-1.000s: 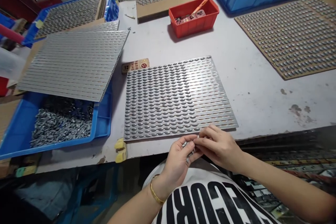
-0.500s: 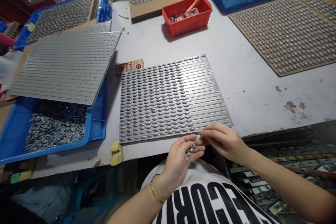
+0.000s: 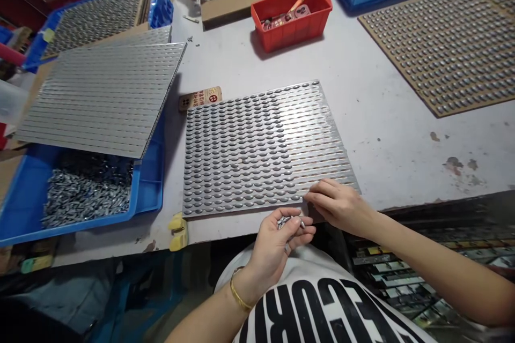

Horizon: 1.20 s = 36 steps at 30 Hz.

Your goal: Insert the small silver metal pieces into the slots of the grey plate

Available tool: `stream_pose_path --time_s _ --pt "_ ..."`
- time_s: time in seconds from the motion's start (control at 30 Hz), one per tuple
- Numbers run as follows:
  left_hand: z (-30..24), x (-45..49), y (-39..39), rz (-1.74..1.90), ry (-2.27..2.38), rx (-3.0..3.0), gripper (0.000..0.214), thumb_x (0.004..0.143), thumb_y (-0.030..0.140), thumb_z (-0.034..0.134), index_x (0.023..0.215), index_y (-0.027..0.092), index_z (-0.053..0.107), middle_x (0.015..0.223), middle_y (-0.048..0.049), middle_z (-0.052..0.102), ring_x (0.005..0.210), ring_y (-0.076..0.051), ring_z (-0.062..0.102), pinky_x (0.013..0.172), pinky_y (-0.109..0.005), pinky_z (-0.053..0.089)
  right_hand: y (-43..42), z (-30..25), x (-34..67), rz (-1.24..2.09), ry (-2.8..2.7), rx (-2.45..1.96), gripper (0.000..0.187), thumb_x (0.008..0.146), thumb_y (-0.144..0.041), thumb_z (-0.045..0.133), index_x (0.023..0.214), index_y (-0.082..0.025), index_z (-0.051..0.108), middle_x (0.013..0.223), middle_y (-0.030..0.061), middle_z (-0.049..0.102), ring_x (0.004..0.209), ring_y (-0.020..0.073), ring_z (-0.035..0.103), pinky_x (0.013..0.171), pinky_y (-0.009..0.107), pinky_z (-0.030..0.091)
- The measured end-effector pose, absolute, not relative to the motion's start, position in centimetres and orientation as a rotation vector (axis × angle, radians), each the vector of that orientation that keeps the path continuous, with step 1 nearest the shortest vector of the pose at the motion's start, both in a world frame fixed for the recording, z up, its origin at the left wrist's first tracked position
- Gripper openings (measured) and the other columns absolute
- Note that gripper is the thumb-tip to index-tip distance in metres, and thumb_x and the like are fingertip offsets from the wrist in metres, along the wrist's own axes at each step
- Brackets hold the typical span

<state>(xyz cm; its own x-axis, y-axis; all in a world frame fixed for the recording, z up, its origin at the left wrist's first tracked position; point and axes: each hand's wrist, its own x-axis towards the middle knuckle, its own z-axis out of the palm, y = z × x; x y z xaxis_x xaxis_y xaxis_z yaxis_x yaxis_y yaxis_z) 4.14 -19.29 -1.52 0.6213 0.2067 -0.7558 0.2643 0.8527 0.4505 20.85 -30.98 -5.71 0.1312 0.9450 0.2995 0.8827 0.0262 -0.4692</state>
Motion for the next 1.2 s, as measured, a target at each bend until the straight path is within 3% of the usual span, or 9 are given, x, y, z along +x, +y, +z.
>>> stream_pose_path --time_s 0.27,0.53,0.67,0.93,1.1,1.2 --pt "-1.5 4.7 -19.3 0.074 0.881 0.557 0.018 0.082 0.022 0.068 0.097 0.015 0.061 0.089 -0.0045 0.068 0.077 -0.011 0.063 0.085 -0.032 0.054 -30.9 -3.0 18.5 0.273 -1.593 -1.788 0.023 0.088 -0.022 0.059 0.11 -0.019 0.063 0.098 0.0097 0.063 0.087 0.0221 0.056 0.075 0.038 0.05" --pt "-1.8 4.7 -19.7 0.076 0.829 0.5 0.013 0.084 0.022 0.066 0.096 0.017 0.062 0.098 -0.0053 0.066 0.091 -0.013 0.06 0.093 -0.036 0.05 -31.1 -4.4 17.0 0.031 -1.609 -1.797 0.023 0.09 -0.013 0.053 0.108 -0.019 0.065 0.105 0.0102 0.068 0.099 0.0248 0.059 0.083 0.043 0.052" --pt "-1.8 4.6 -19.9 0.032 0.821 0.491 0.012 0.086 0.023 0.063 0.096 0.015 0.062 0.095 -0.0062 0.066 0.093 -0.015 0.06 0.095 -0.04 0.049 -31.4 -4.8 17.6 0.031 -1.637 -1.738 0.026 0.089 -0.008 0.053 0.111 -0.016 0.063 0.098 0.0108 0.069 0.091 0.0231 0.061 0.08 0.04 0.053" --pt "-1.5 4.7 -19.7 -0.009 0.866 0.517 0.015 0.083 0.024 0.067 0.093 0.014 0.063 0.09 -0.006 0.067 0.087 -0.015 0.064 0.091 -0.038 0.052 -31.4 -3.7 18.8 0.448 -1.533 -1.622 0.024 0.094 -0.014 0.048 0.114 -0.019 0.06 0.09 0.0079 0.065 0.082 0.018 0.061 0.07 0.032 0.053" --pt "-1.4 4.8 -19.7 -0.005 0.919 0.519 0.029 0.081 0.029 0.071 0.101 0.015 0.057 0.098 -0.0128 0.072 0.088 -0.02 0.069 0.085 -0.034 0.053 -30.7 -4.6 20.8 0.246 -1.507 -1.751 0.018 0.093 -0.012 0.049 0.103 -0.02 0.062 0.089 0.0077 0.065 0.083 0.0192 0.059 0.072 0.034 0.051" --pt "-1.4 4.7 -19.8 -0.028 0.932 0.552 0.032 0.078 0.033 0.073 0.097 0.015 0.055 0.088 -0.0114 0.072 0.079 -0.019 0.07 0.075 -0.03 0.054 -30.0 -5.6 21.7 0.148 -1.681 -1.851 0.02 0.093 -0.011 0.047 0.102 -0.019 0.063 0.092 0.0086 0.065 0.084 0.0202 0.057 0.072 0.034 0.05"
